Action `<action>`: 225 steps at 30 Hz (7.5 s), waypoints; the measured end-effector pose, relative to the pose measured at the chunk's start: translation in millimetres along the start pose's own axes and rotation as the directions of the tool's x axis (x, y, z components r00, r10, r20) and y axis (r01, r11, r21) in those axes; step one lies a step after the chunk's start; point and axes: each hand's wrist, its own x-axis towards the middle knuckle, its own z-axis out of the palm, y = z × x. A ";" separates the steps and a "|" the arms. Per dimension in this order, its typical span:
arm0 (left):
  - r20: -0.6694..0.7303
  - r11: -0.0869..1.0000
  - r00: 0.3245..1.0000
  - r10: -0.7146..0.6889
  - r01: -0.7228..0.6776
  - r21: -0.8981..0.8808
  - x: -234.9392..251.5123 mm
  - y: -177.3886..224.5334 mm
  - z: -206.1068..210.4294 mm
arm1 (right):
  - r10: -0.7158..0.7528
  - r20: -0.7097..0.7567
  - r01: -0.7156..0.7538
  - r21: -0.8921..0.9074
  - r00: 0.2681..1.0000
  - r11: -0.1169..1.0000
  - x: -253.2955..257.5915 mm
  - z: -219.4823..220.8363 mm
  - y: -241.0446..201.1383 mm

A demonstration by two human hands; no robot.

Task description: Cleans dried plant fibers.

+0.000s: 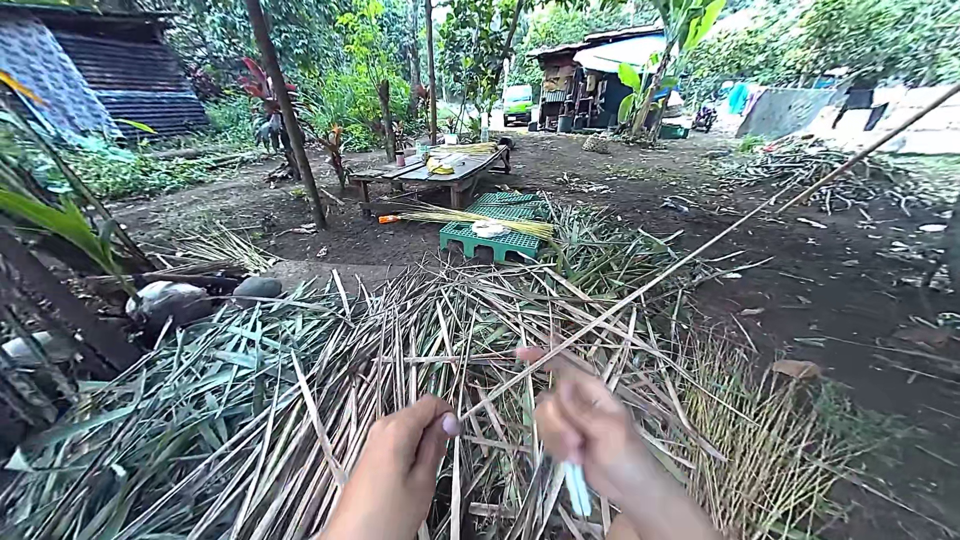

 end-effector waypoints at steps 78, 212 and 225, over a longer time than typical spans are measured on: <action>-0.053 0.918 0.975 0.217 -0.185 0.350 -21.7 26.4 -12.5 | 0.044 -0.162 -0.013 0.186 0.986 0.982 -0.9 -27.5 -15.2; -0.308 0.758 0.941 -0.141 -0.098 -0.645 -0.3 18.1 15.6 | 0.133 0.063 -0.144 0.248 0.989 0.958 3.0 35.8 14.9; -0.390 0.811 0.909 0.150 -0.339 -0.477 -2.6 11.5 17.9 | 0.109 0.137 -0.128 0.143 0.985 0.981 -2.4 36.5 -4.3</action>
